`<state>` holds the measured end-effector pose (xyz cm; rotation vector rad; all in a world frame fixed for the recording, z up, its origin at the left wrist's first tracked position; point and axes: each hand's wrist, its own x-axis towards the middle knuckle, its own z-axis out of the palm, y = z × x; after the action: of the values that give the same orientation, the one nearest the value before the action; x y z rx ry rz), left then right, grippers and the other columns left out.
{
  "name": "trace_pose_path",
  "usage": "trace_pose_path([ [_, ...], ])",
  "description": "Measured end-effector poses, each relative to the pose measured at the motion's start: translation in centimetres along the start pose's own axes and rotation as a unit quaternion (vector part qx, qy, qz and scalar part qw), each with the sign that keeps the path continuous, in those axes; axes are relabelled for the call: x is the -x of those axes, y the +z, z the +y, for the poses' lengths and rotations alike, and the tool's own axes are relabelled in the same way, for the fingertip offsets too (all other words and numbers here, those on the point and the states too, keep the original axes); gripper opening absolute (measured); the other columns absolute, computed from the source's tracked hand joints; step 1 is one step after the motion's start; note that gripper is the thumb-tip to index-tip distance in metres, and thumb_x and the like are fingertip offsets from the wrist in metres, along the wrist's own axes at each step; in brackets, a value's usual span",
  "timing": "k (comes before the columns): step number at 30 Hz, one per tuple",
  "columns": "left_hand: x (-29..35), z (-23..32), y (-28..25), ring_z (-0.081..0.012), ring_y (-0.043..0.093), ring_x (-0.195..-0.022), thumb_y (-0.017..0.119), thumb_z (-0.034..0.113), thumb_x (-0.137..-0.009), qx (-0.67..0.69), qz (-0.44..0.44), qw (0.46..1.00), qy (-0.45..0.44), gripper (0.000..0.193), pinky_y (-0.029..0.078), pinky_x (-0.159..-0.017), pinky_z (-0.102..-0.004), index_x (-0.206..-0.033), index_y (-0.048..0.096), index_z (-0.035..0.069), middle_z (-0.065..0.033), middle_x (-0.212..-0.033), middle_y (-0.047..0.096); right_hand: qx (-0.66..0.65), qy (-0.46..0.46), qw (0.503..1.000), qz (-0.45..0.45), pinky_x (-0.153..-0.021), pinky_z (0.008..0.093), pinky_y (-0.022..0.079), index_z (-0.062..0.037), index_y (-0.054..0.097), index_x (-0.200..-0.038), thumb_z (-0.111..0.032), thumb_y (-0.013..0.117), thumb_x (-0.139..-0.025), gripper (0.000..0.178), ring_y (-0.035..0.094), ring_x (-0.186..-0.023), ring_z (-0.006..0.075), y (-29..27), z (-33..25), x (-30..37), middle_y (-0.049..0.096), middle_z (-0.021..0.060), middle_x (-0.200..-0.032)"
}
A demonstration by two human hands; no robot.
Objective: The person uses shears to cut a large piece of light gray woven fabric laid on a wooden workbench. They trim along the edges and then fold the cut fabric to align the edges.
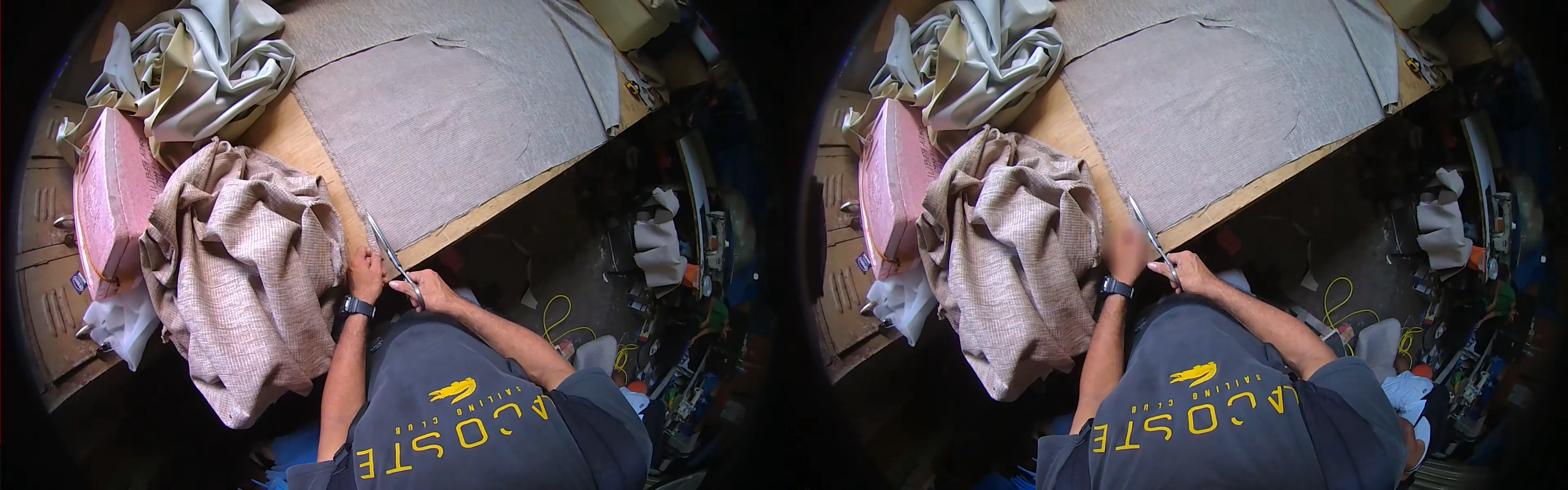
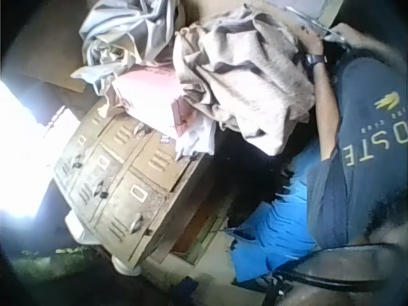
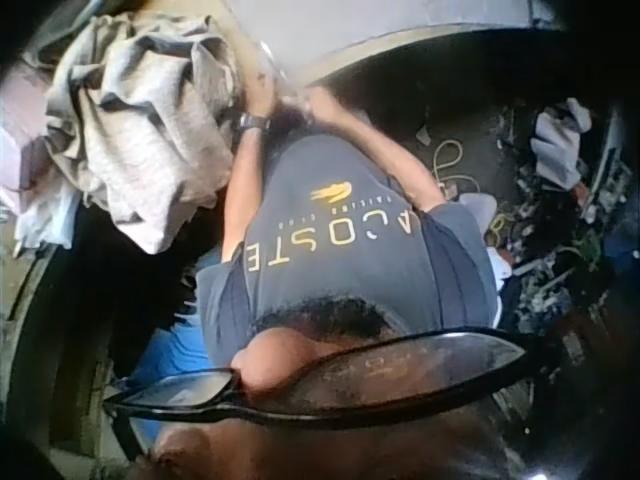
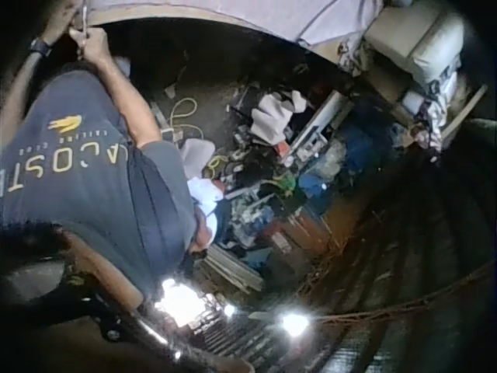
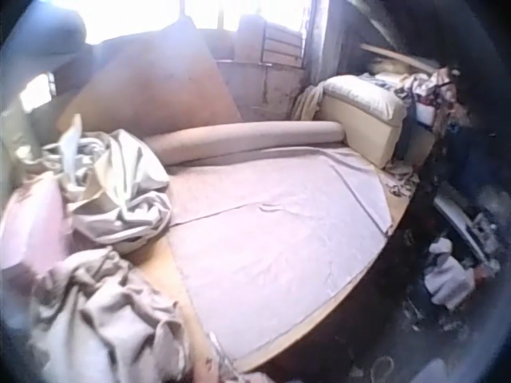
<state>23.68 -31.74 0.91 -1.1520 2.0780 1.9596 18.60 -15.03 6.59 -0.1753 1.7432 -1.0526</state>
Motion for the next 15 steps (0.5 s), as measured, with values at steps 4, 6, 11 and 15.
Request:
trace_pose_path([
  [4, 0.6, 0.5, 0.0, -0.0111, 0.057, -0.047, 0.054, 0.018, -0.099, -0.004, 0.017, 1.0, 0.017, 0.016, 0.046, -0.041, -0.0265, -0.093, 0.055, 0.003, -0.0043, -0.059, 0.058, -0.022, 0.017, 1.0, 0.014, -0.049, 0.0286, 0.046, -0.0045, 0.061, -0.07, -0.057, 0.064, -0.092, 0.056, 0.057, -0.052, 0.0109, 0.0, -0.9, -2.4, 0.055, 0.0016, -0.057],
  [6, 0.1, -0.6, -0.1, -0.0118, 0.057, -0.047, 0.053, 0.017, -0.099, 0.028, 0.003, 1.0, -0.009, 0.014, 0.046, -0.04, -0.0267, -0.096, 0.054, 0.004, -0.0048, -0.062, 0.06, -0.022, 0.004, 1.0, 0.018, -0.049, 0.0291, 0.046, -0.0045, 0.061, -0.071, -0.056, 0.063, -0.092, 0.056, 0.056, -0.051, 0.0113, -0.4, -1.9, -3.0, 0.055, 0.0016, -0.058],
  [11, 0.4, -0.5, -0.4, -0.0119, 0.059, -0.048, 0.051, 0.016, -0.101, 0.034, 0.002, 0.999, 0.004, 0.013, 0.046, -0.039, -0.026, -0.094, 0.052, 0.005, -0.0043, -0.063, 0.06, -0.005, -0.031, 0.999, 0.021, -0.051, 0.029, 0.046, -0.0057, 0.059, -0.068, -0.056, 0.061, -0.094, 0.057, 0.056, -0.051, 0.0108, -0.7, -3.2, -2.8, 0.055, 0.0012, -0.055],
  [15, 0.4, -1.2, -0.5, -0.0116, 0.058, -0.047, 0.051, 0.016, -0.101, 0.055, -0.002, 0.998, 0.017, 0.013, 0.045, -0.038, -0.0253, -0.092, 0.051, 0.006, -0.0042, -0.063, 0.06, -0.02, -0.01, 1.0, 0.008, -0.05, 0.0284, 0.046, -0.0051, 0.061, -0.069, -0.054, 0.062, -0.094, 0.055, 0.057, -0.052, 0.0106, -1.0, -4.6, -4.6, 0.055, 0.0008, -0.055],
])
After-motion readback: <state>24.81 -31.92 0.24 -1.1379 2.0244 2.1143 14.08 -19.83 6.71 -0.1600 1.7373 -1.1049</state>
